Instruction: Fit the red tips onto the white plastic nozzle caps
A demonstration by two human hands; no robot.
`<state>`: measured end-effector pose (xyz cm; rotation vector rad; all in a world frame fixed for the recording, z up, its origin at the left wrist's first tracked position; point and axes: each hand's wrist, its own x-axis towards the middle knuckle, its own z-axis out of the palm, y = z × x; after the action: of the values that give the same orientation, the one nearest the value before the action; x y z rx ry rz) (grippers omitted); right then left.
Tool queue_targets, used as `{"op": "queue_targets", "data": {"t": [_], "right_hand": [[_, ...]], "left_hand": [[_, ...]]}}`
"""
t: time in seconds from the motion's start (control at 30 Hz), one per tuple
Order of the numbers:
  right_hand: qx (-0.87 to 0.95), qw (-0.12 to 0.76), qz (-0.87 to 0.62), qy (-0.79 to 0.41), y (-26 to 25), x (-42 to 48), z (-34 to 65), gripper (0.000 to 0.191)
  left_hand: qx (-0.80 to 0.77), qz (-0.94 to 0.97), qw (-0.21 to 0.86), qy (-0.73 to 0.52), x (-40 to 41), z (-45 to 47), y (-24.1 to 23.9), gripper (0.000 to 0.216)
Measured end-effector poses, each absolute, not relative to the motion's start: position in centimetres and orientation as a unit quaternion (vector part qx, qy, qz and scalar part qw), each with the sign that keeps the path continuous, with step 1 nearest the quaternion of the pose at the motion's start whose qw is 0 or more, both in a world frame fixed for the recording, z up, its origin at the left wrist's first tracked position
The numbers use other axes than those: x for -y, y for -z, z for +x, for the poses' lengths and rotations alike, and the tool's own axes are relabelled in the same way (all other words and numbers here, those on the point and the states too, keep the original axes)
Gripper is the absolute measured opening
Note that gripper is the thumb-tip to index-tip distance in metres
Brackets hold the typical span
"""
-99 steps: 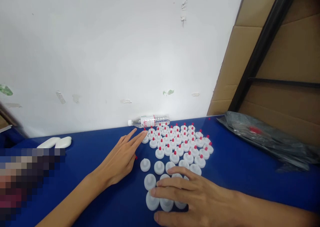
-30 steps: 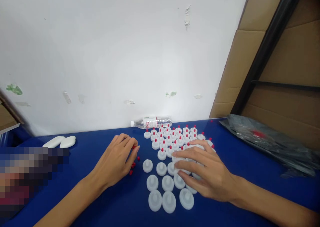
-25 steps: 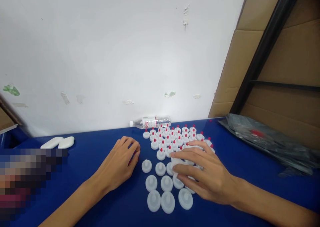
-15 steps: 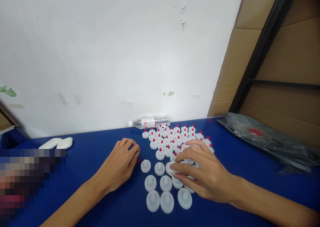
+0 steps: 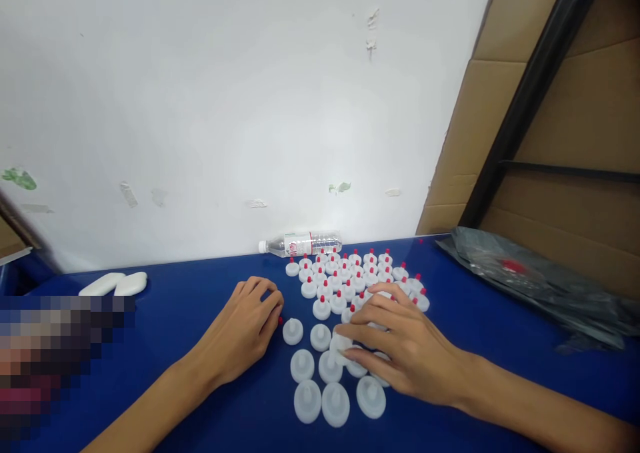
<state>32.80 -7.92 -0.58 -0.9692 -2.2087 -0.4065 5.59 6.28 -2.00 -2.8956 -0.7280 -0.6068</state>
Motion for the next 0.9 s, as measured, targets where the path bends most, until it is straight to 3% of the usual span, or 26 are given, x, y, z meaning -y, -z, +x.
{"op": "queue_targets", "data": {"t": [0.17,0.47,0.6,0.9], "right_hand": [[0.829,0.345,-0.408,0.163,-0.2,7.7,33.6,0.015],[0.833,0.267,-0.477,0.081,0.5,7.1,33.9,0.035],[0.831,0.237,-0.501,0.054,0.6,7.1,33.8,0.035],[0.826,0.371,-0.375,0.200,-0.2,8.0,33.5,0.022]], "left_hand": [[0.234,-0.951,0.046,0.198,-6.2,5.6,1.9,0.026],[0.220,-0.947,0.055,0.226,-6.0,5.7,1.8,0.024],[0.207,-0.942,0.061,0.257,-5.9,5.6,1.8,0.019],[0.145,-0.911,0.085,0.376,-2.4,6.2,-0.4,0.012]]}}
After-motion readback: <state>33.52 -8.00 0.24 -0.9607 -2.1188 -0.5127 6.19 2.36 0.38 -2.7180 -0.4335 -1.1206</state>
